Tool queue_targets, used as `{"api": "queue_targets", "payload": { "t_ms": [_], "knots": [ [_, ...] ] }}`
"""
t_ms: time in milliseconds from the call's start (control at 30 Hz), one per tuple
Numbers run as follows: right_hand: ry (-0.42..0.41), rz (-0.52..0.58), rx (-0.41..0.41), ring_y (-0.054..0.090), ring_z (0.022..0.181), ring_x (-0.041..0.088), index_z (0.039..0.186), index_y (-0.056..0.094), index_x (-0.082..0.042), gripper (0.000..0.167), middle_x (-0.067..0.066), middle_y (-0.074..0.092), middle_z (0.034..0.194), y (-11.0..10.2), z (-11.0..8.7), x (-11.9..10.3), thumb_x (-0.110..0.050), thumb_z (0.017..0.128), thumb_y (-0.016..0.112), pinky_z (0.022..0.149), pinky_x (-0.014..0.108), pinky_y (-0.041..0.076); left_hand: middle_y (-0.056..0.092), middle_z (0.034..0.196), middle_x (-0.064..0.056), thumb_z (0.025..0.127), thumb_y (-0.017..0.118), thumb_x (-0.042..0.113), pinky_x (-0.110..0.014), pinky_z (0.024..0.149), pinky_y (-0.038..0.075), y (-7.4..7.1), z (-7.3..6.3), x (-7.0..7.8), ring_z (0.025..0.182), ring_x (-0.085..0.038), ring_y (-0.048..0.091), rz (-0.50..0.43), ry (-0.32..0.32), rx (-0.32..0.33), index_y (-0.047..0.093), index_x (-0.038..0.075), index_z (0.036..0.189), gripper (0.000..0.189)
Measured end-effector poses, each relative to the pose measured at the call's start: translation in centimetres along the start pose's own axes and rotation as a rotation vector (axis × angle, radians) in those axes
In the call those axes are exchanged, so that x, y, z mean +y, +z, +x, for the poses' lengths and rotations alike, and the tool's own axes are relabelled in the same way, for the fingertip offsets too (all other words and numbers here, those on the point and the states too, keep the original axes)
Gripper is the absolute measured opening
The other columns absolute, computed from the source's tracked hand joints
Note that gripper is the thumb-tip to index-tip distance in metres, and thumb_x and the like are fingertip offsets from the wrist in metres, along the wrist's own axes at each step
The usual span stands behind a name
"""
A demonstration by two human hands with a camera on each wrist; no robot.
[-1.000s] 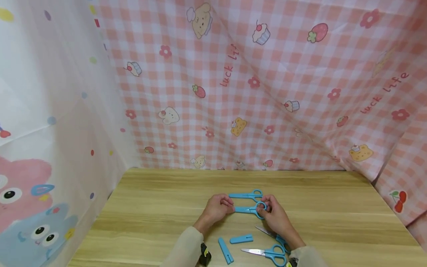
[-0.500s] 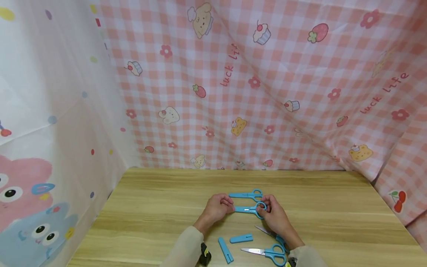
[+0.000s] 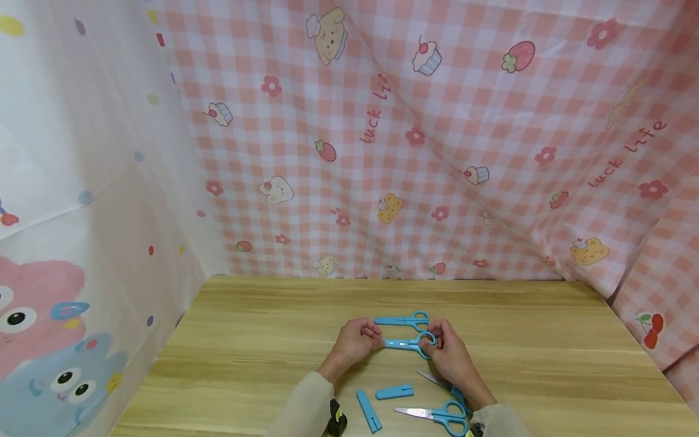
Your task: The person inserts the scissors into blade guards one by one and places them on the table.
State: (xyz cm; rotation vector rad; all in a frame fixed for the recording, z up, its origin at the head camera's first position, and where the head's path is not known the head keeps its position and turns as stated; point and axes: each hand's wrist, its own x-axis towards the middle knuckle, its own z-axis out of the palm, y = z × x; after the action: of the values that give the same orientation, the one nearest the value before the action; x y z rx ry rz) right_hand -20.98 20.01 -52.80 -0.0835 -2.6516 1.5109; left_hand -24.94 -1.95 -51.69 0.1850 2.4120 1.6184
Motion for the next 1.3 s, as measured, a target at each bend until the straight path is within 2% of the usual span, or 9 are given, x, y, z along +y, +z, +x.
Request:
{"api": "queue_targets", "payload": {
  "t_ms": [433,833,1300],
  "knots": [
    [0.006,0.007,0.001,0.044,0.077,0.016,0.112,0.053,-0.002,0.028,0.007,0.055,0.091,0.03,-0.03,-0.04,-0.002,0.09,0.069,0.067,0.025,0.037,0.065,0.081,-0.004,0.083,0.077,0.004,-0.027,0.066,0.045,0.02,-0.18,0.13,0.073,-0.015,0.056,-0.034,0.0,0.005,0.065,0.003,0.092,0.014],
    [0.017,-0.008,0.004,0.043,0.076,0.016,0.111,0.052,-0.002,0.028,0.008,0.054,0.092,0.14,0.15,-0.03,-0.001,0.089,0.07,0.066,0.025,0.037,0.065,0.08,0.0,0.083,0.078,0.006,-0.026,0.065,0.046,0.13,0.17,-0.22,0.073,-0.014,0.057,-0.013,-0.005,0.025,0.067,0.007,0.09,0.014],
    [0.011,-0.023,0.012,0.043,0.076,0.017,0.11,0.053,-0.001,0.028,0.009,0.053,0.093,0.13,0.09,-0.16,0.0,0.088,0.07,0.066,0.025,0.037,0.066,0.08,-0.002,0.082,0.079,0.004,-0.026,0.064,0.045,0.13,-0.14,0.01,0.072,-0.013,0.056,-0.025,0.018,0.033,0.067,0.002,0.092,0.016]
  ]
}}
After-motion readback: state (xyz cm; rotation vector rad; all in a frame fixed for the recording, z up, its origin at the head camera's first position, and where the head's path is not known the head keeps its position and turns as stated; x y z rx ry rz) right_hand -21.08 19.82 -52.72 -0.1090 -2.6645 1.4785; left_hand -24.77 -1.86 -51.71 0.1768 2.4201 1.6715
